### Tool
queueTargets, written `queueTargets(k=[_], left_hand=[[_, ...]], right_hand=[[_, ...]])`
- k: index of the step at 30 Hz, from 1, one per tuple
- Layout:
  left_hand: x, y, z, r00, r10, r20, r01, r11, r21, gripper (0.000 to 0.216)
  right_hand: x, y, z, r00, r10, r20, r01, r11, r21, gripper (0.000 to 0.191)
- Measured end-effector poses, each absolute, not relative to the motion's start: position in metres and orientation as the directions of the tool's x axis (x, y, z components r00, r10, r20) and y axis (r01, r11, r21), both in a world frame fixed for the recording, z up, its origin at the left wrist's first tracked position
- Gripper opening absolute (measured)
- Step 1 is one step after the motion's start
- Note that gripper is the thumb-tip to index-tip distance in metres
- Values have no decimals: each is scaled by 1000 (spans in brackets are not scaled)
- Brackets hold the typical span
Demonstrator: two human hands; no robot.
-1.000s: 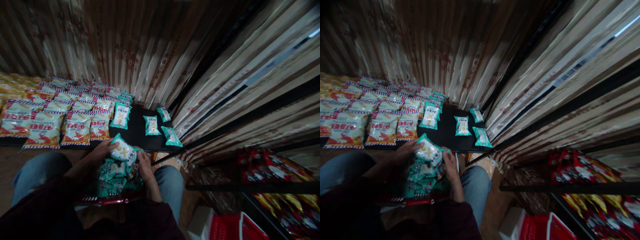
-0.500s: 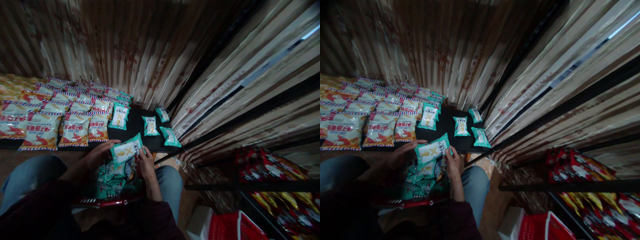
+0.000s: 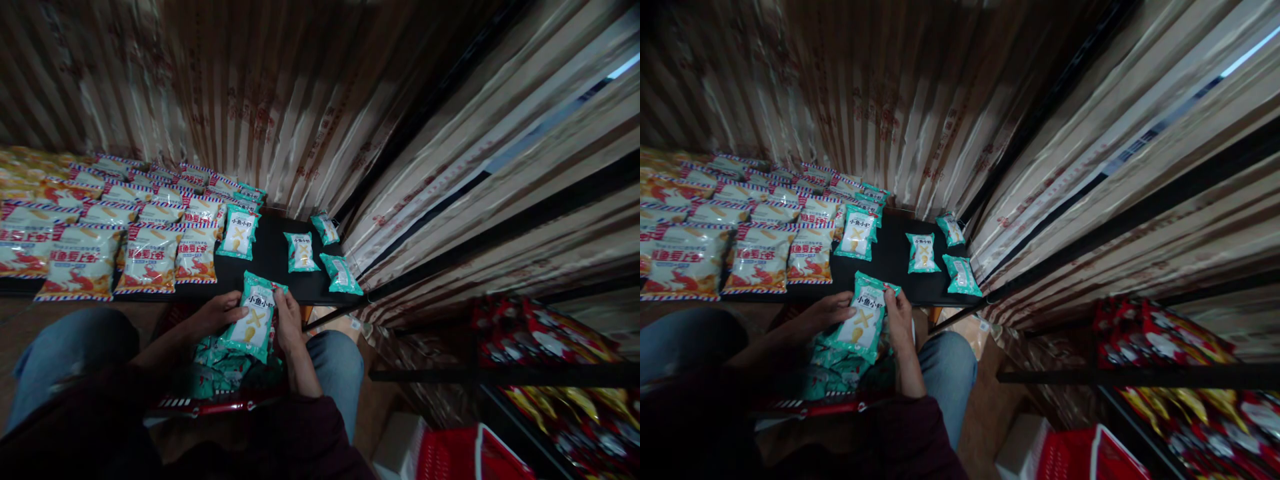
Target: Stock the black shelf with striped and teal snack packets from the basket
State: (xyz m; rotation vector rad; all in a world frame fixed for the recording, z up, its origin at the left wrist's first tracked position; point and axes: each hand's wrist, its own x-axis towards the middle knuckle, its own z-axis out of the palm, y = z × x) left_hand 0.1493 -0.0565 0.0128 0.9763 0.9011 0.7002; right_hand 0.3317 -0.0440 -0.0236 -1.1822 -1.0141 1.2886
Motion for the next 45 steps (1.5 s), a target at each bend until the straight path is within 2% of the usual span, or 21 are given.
queueTargets(k=[7, 12, 17, 21, 25, 31, 35, 38, 40, 43, 45], left_hand=[[151, -53, 11, 331, 894, -301, -108, 353, 929, 52], [154, -55, 11, 340, 895, -290, -154, 357, 921, 50], [155, -54, 9, 318, 900, -298, -169, 363, 916, 46], [152, -50, 6, 327, 903, -278, -154, 342, 927, 42], [150, -47, 6, 226, 941, -250, -137, 285, 949, 43], [148, -42, 5, 168, 964, -208, -124, 230, 965, 41], [152, -35, -8, 157, 980, -123, -105, 140, 985, 45], [156, -32, -18, -72, 997, -9, 42, 12, 999, 49], [158, -34, -20, -185, 974, 132, 186, -97, 978, 46], [159, -42, -13, -149, 917, 370, 355, -300, 886, 30], [160, -47, -7, -60, 891, 450, 403, -391, 827, 25]], right_hand=[[325, -51, -10, -69, 988, -138, -147, -147, -978, 44], [319, -46, -1, 29, 982, -185, -71, -183, -981, 46], [316, -42, 3, 82, 984, -161, 32, -164, -986, 47], [320, -43, -1, 26, 989, -145, -15, -145, -989, 46], [327, -50, -2, -46, 997, -65, 20, -65, -998, 43], [323, -59, -7, -209, 972, -104, -30, -112, -993, 44], [317, -59, -4, -147, 985, -85, -25, -90, -996, 44], [316, -57, 5, -29, 998, -61, 71, -59, -996, 43], [316, -56, 10, 41, 999, -32, 108, -36, -994, 43], [315, -54, 14, 91, 996, 9, 118, -2, -993, 41], [313, -53, 15, 106, 994, 26, 155, 10, -988, 41]])
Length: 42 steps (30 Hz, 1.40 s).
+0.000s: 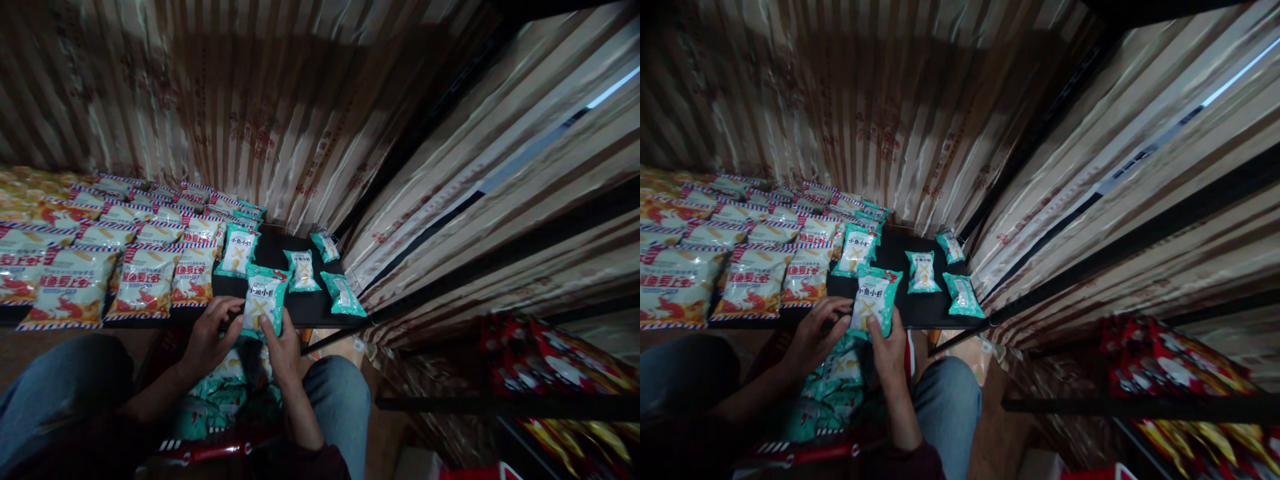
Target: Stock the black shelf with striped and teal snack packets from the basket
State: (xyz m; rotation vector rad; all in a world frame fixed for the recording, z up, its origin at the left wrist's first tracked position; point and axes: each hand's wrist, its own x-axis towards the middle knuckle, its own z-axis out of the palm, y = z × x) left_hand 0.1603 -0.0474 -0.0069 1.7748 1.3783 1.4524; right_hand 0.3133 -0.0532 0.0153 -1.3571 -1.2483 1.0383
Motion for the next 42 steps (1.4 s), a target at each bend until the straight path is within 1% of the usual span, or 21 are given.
queueTargets(k=[3, 5, 8, 11, 13, 16, 18, 22, 25, 28, 31, 33, 35, 37, 42], left_hand=[[163, -53, -3, 17, 902, 432, 384, -404, 830, 31], [165, -54, -5, 22, 922, 388, 328, -373, 868, 36], [165, -55, -8, 15, 952, 306, 214, -302, 929, 42], [164, -57, -4, 7, 980, 198, 76, -198, 977, 46], [163, -59, 2, 14, 995, 99, -56, -98, 994, 52], [163, -60, 12, 41, 999, -35, -220, 43, 974, 60], [163, -58, 14, 40, 996, -82, -269, 90, 959, 60], [161, -54, 6, 22, 993, -119, -291, 120, 949, 55], [154, -54, -10, -63, 994, -86, -183, 73, 980, 47], [145, -54, -25, -131, 991, 2, -68, -11, 998, 42], [143, -52, -26, -142, 990, 9, -58, -18, 998, 41], [148, -51, -17, -129, 991, -33, -95, 21, 995, 41], [156, -49, -7, -86, 988, -127, -205, 107, 973, 45], [162, -47, -1, -43, 983, -178, -316, 156, 936, 50], [164, -43, -4, 48, 989, -138, -509, 143, 849, 64]], right_hand=[[310, -54, 16, 111, 993, 45, 227, 18, -974, 43], [309, -55, 16, 103, 992, 76, 287, 43, -957, 45], [309, -58, 14, 57, 986, 156, 362, 125, -924, 46], [310, -62, 12, 10, 969, 249, 393, 225, -892, 49], [309, -65, 11, -19, 954, 299, 412, 280, -867, 50], [305, -69, 11, -50, 939, 341, 441, 327, -836, 49], [302, -71, 11, -45, 933, 358, 478, 335, -812, 47], [297, -72, 12, -61, 906, 420, 567, 377, -732, 40], [295, -72, 12, -84, 882, 463, 598, 416, -685, 36], [293, -72, 9, -98, 881, 463, 592, 426, -684, 35], [291, -72, 4, -91, 886, 455, 582, 418, -697, 37], [291, -71, 1, -73, 894, 442, 581, 399, -710, 39], [291, -70, 0, -83, 904, 420, 589, 384, -711, 42], [291, -69, 1, -112, 909, 401, 598, 384, -704, 47], [288, -63, 5, -103, 921, 375, 582, 362, -728, 69]])
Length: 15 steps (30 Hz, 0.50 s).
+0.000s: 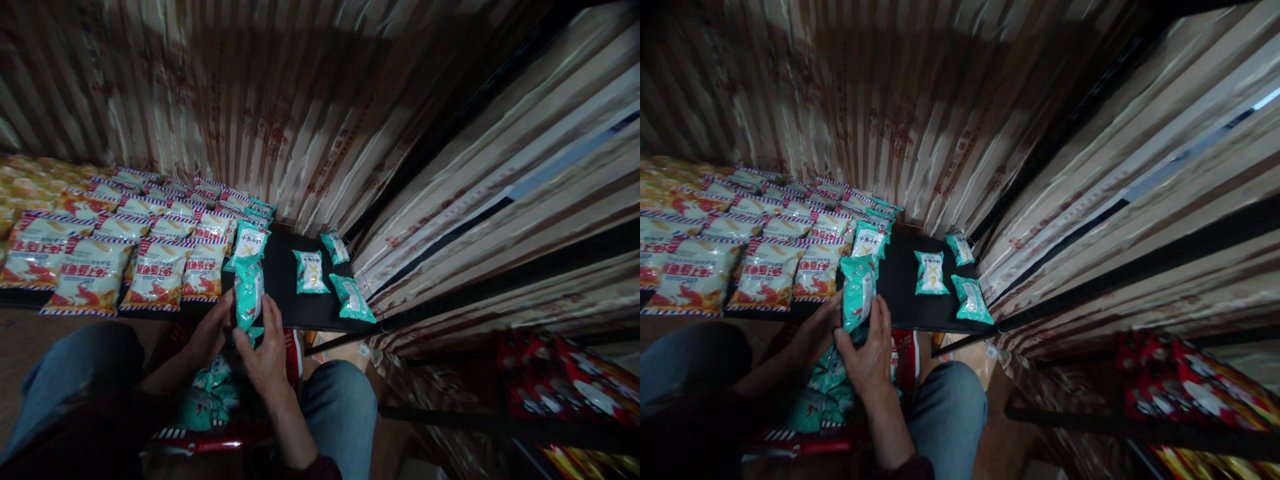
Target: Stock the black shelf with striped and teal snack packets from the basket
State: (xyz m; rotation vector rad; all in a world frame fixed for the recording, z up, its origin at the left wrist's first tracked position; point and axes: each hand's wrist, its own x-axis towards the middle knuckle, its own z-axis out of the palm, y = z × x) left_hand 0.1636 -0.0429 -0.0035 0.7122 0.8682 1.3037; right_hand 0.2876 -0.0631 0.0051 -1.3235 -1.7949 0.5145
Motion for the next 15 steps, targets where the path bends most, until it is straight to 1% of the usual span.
queueTargets(k=[2, 4, 7, 9, 12, 15], left_hand=[[162, -42, -6, 86, 990, -114, -542, 143, 828, 67], [160, -43, -7, 92, 992, -92, -530, 127, 838, 68], [159, -44, -7, 42, 997, -65, -442, 77, 894, 66], [158, -44, -6, 0, 999, -44, -372, 41, 927, 62], [156, -42, -8, -47, 999, 26, -205, -35, 978, 58], [154, -39, -9, -122, 978, 169, 81, -160, 984, 50]], right_hand=[[285, -61, 7, -95, 932, 349, 570, 338, -749, 72], [282, -58, 10, -79, 948, 308, 550, 299, -780, 71], [279, -56, 14, -19, 974, 225, 476, 207, -855, 70], [278, -54, 17, 17, 987, 162, 405, 142, -903, 63], [280, -49, 20, 31, 995, 100, 316, 85, -945, 48], [285, -40, 18, 8, 998, 61, 217, 58, -974, 40]])
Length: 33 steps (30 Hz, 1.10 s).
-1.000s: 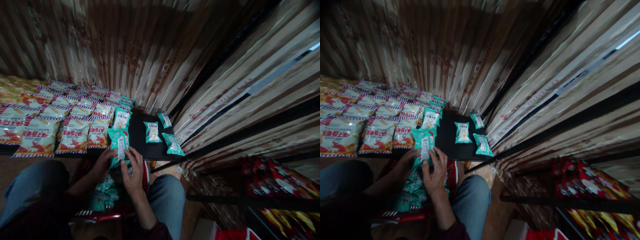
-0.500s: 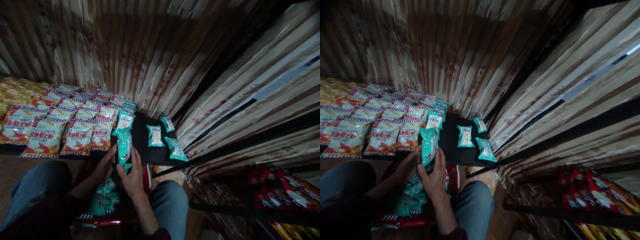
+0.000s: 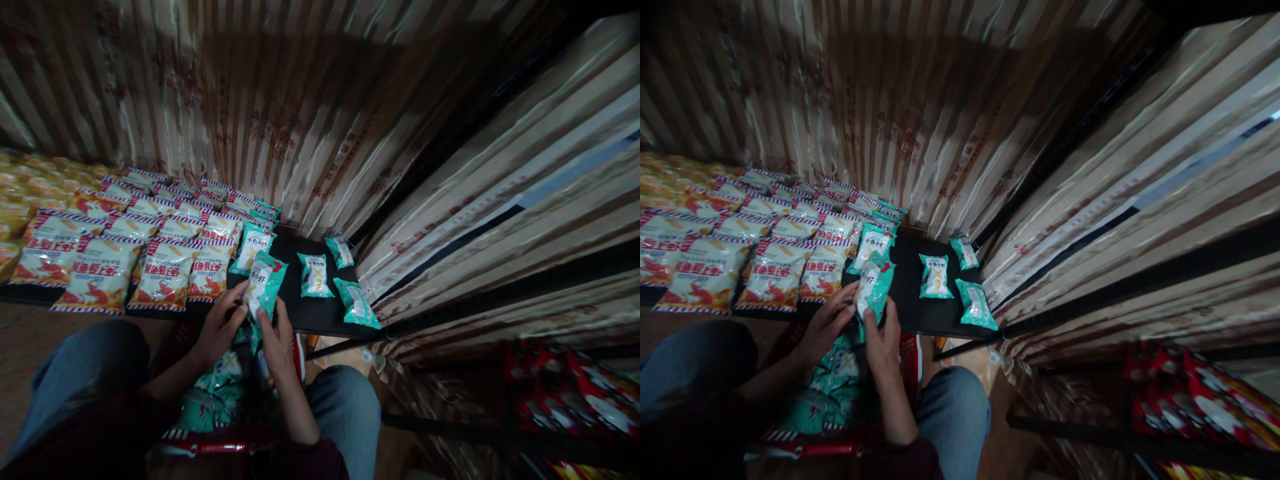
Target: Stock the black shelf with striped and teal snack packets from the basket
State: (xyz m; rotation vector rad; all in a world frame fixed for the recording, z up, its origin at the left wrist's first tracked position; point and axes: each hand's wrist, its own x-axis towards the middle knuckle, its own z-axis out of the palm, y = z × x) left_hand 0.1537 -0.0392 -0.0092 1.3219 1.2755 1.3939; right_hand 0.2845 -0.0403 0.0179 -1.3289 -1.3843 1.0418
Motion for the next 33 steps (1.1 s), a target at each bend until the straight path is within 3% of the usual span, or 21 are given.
queueTargets(k=[3, 7, 15, 24, 29, 33], left_hand=[[153, -38, -9, -156, 935, 319, 328, -256, 909, 44], [156, -35, -7, -173, 908, 381, 486, -258, 835, 41], [153, -23, -9, -193, 844, 500, 603, -300, 739, 40], [145, -9, -10, -171, 842, 511, 622, -310, 719, 41], [145, -2, -24, -143, 856, 497, 672, -284, 683, 42], [147, -1, -35, -99, 815, 571, 755, -312, 576, 41]], right_hand=[[287, -30, 9, 0, 1000, -5, 84, -5, -996, 40], [287, -15, -4, 23, 1000, 9, -14, 10, -1000, 56], [276, 2, 4, -9, 997, 80, 213, 80, -974, 54], [266, 20, -9, 20, 943, 332, 523, 273, -808, 54], [266, 29, -24, -8, 935, 356, 577, 295, -762, 57], [266, 32, -33, -6, 948, 318, 632, 250, -733, 60]])
